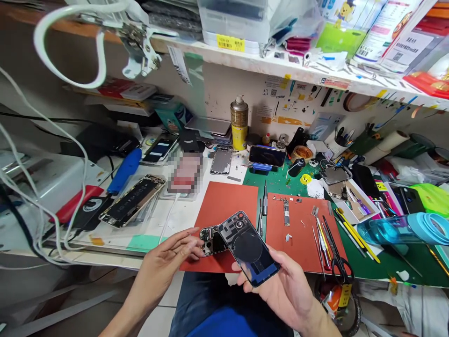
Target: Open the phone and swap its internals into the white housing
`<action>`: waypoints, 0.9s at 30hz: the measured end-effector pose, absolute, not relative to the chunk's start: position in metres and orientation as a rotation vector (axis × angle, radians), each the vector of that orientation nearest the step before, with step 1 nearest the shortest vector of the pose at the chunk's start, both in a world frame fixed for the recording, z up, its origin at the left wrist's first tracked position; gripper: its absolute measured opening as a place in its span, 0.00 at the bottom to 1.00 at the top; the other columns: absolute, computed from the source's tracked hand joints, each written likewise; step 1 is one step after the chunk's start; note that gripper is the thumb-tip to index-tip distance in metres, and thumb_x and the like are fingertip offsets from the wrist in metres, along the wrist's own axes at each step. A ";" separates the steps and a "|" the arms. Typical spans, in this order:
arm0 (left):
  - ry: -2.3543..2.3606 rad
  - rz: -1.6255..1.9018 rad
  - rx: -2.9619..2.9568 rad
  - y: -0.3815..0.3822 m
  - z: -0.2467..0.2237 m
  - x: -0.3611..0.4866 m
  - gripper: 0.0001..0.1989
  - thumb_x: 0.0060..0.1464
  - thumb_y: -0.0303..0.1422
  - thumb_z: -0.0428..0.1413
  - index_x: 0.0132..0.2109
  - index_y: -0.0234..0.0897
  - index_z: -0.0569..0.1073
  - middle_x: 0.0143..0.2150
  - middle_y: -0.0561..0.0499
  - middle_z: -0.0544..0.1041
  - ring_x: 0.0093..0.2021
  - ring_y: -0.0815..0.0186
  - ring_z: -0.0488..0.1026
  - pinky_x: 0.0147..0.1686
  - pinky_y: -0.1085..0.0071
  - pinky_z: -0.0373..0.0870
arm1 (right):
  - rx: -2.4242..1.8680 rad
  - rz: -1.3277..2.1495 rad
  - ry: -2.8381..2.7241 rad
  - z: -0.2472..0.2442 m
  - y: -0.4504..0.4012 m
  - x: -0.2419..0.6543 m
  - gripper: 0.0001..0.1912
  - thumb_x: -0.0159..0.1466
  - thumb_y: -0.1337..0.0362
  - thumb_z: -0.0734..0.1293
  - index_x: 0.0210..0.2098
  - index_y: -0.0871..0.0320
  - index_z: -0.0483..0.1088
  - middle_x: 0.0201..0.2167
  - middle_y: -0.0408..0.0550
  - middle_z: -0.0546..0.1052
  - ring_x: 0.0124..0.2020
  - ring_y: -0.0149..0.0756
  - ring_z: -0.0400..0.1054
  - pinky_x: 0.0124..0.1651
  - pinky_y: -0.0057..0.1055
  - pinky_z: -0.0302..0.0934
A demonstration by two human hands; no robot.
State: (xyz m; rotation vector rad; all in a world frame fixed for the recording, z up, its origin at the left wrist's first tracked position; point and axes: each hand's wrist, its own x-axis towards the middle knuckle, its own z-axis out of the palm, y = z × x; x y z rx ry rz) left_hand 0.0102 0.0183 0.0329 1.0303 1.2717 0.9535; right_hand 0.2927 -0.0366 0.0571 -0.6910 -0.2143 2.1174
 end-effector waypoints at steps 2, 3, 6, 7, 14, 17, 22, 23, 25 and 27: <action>1.157 0.972 0.997 0.013 0.030 0.018 0.24 0.63 0.47 0.67 0.60 0.40 0.80 0.48 0.43 0.86 0.44 0.58 0.85 0.48 0.63 0.81 | -0.650 2.149 -0.130 0.055 -0.037 0.281 0.30 0.72 0.47 0.69 0.58 0.69 0.80 0.54 0.70 0.83 0.47 0.45 0.79 0.52 0.37 0.68; 1.076 0.982 0.962 0.011 0.029 0.022 0.25 0.64 0.47 0.66 0.62 0.41 0.79 0.52 0.42 0.85 0.49 0.57 0.84 0.52 0.63 0.80 | -0.625 2.166 -0.088 0.053 -0.038 0.274 0.30 0.71 0.47 0.71 0.58 0.69 0.80 0.54 0.69 0.84 0.47 0.44 0.79 0.52 0.36 0.67; 0.791 1.036 0.789 0.008 0.025 0.037 0.31 0.60 0.49 0.69 0.65 0.42 0.78 0.59 0.40 0.83 0.58 0.53 0.81 0.60 0.62 0.76 | -0.553 2.220 -0.003 0.048 -0.042 0.250 0.30 0.68 0.46 0.74 0.56 0.66 0.82 0.52 0.64 0.85 0.46 0.40 0.80 0.51 0.32 0.67; 0.726 1.044 0.716 0.008 0.024 0.041 0.32 0.58 0.50 0.71 0.64 0.42 0.79 0.57 0.40 0.84 0.56 0.53 0.82 0.58 0.63 0.77 | -0.533 2.241 0.012 0.047 -0.043 0.243 0.30 0.67 0.46 0.75 0.56 0.65 0.82 0.52 0.63 0.85 0.45 0.39 0.79 0.51 0.31 0.67; 0.667 1.053 0.415 0.007 0.021 0.051 0.23 0.49 0.48 0.76 0.47 0.41 0.84 0.37 0.51 0.85 0.33 0.67 0.82 0.37 0.74 0.78 | -0.434 2.314 0.012 0.047 -0.045 0.218 0.32 0.66 0.44 0.75 0.56 0.65 0.82 0.54 0.62 0.85 0.46 0.38 0.79 0.52 0.31 0.68; 0.716 1.063 0.373 0.006 0.020 0.049 0.24 0.46 0.46 0.78 0.46 0.41 0.84 0.35 0.53 0.84 0.32 0.69 0.80 0.35 0.75 0.78 | -0.413 2.302 0.004 0.046 -0.045 0.219 0.32 0.66 0.45 0.75 0.58 0.65 0.82 0.55 0.62 0.84 0.47 0.38 0.79 0.53 0.31 0.67; 0.735 1.060 0.367 0.005 0.020 0.049 0.26 0.48 0.46 0.77 0.51 0.42 0.83 0.33 0.53 0.82 0.33 0.66 0.80 0.37 0.72 0.79 | -0.374 2.294 0.013 0.043 -0.048 0.220 0.32 0.68 0.45 0.73 0.58 0.66 0.81 0.56 0.64 0.84 0.47 0.38 0.80 0.53 0.30 0.67; 0.723 1.053 0.369 0.005 0.020 0.050 0.27 0.49 0.46 0.77 0.52 0.42 0.83 0.34 0.52 0.83 0.33 0.66 0.80 0.37 0.72 0.79 | -0.371 2.295 0.018 0.042 -0.048 0.219 0.32 0.68 0.45 0.73 0.58 0.66 0.81 0.56 0.64 0.84 0.47 0.37 0.80 0.53 0.30 0.67; 0.699 1.044 0.369 0.005 0.019 0.050 0.28 0.50 0.46 0.77 0.55 0.43 0.83 0.37 0.51 0.84 0.34 0.66 0.80 0.38 0.73 0.79 | -0.369 2.300 0.024 0.041 -0.049 0.219 0.31 0.69 0.45 0.72 0.58 0.66 0.81 0.56 0.63 0.84 0.47 0.37 0.79 0.53 0.30 0.67; 0.680 1.034 0.370 0.005 0.018 0.050 0.29 0.50 0.46 0.76 0.57 0.43 0.82 0.40 0.50 0.85 0.36 0.65 0.81 0.38 0.73 0.78 | -0.365 2.300 0.022 0.041 -0.050 0.218 0.31 0.69 0.45 0.72 0.58 0.66 0.81 0.57 0.63 0.83 0.47 0.37 0.79 0.53 0.30 0.67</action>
